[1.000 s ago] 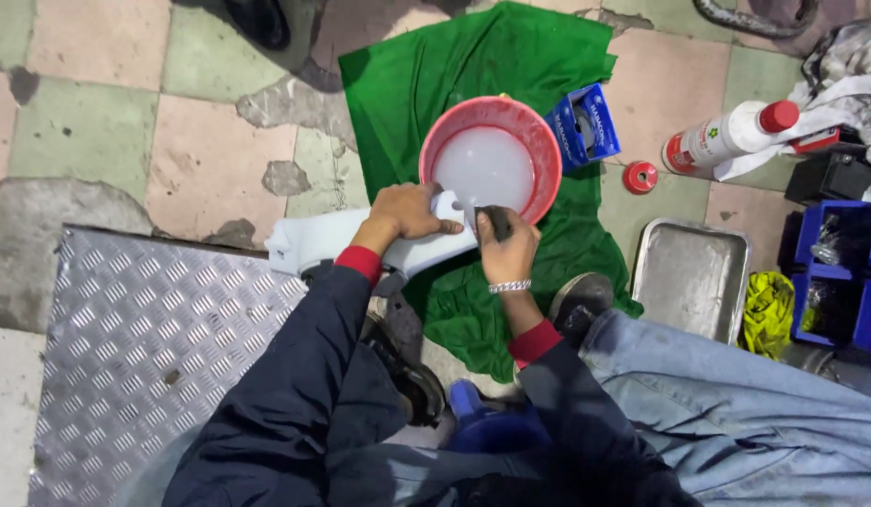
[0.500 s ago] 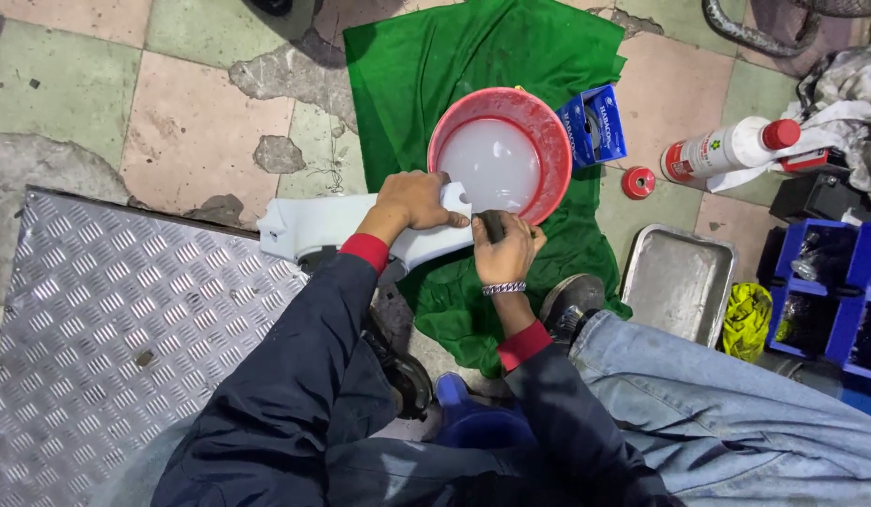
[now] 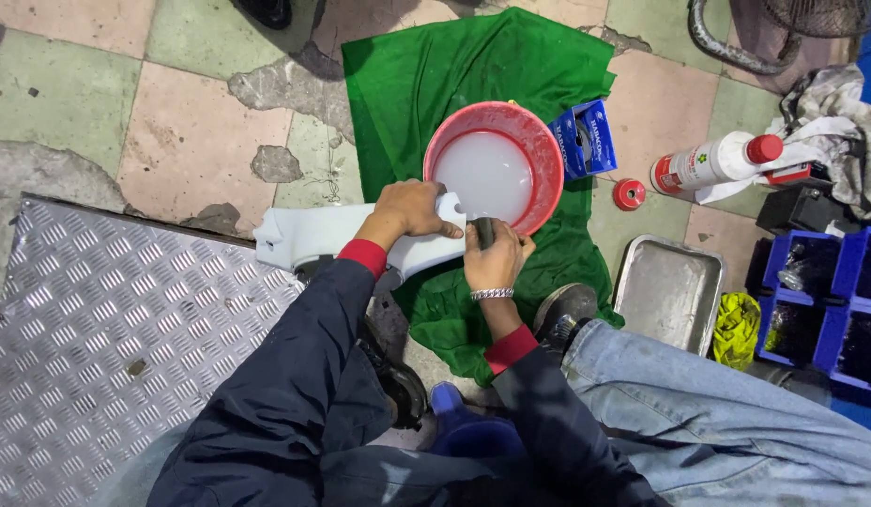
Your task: Wet grinding a white motorcycle component using an abrasive tool and water
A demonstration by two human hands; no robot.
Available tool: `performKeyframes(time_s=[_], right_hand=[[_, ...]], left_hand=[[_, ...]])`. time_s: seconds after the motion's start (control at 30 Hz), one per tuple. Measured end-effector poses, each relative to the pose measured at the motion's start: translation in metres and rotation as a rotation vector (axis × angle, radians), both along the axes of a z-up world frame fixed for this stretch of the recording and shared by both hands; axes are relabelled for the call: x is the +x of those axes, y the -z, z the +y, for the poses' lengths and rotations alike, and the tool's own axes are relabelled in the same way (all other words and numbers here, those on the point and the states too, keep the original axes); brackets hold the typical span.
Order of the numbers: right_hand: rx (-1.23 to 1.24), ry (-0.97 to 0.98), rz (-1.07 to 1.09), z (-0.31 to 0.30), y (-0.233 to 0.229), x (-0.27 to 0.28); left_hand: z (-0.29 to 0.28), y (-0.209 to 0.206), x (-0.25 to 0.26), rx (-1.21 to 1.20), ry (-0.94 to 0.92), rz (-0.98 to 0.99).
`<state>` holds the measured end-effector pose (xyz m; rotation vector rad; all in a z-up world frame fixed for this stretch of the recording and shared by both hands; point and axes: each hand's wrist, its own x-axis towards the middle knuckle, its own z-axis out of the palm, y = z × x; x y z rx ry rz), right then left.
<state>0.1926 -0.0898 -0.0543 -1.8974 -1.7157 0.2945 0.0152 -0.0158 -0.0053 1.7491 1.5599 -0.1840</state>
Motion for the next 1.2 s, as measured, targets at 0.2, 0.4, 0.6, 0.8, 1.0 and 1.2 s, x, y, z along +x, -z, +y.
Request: performKeyframes(time_s=[0.2,0.4,0.6,0.8,1.0,1.2], right_hand=[[-0.078,-0.012,0.005,0.012,0.001,0.006],[-0.141,-0.034,-0.049,0.018,0.012,0.011],[-0.196,0.004,-0.101,0.015,0.007,0.014],[-0.110,-0.022,-0.030,0.012,0.019,0.005],[-0.059,0.012,-0.035,0.032,0.032,0.001],[-0.014,-0.033,-0.012,-0.001,0.006,0.001]], left_hand=[[0.000,0.001,0.000,0.013,-0.019,0.002],[0.002,0.003,0.001,-0.004,-0.025,-0.005],[0.003,0.015,0.000,0.014,-0.002,0.008],[0.000,0.002,0.000,0.009,-0.021,-0.012],[0.001,0.008,0.000,0.015,-0.013,-0.005],[0.000,0.003,-0.001,0.016,0.000,-0.010]])
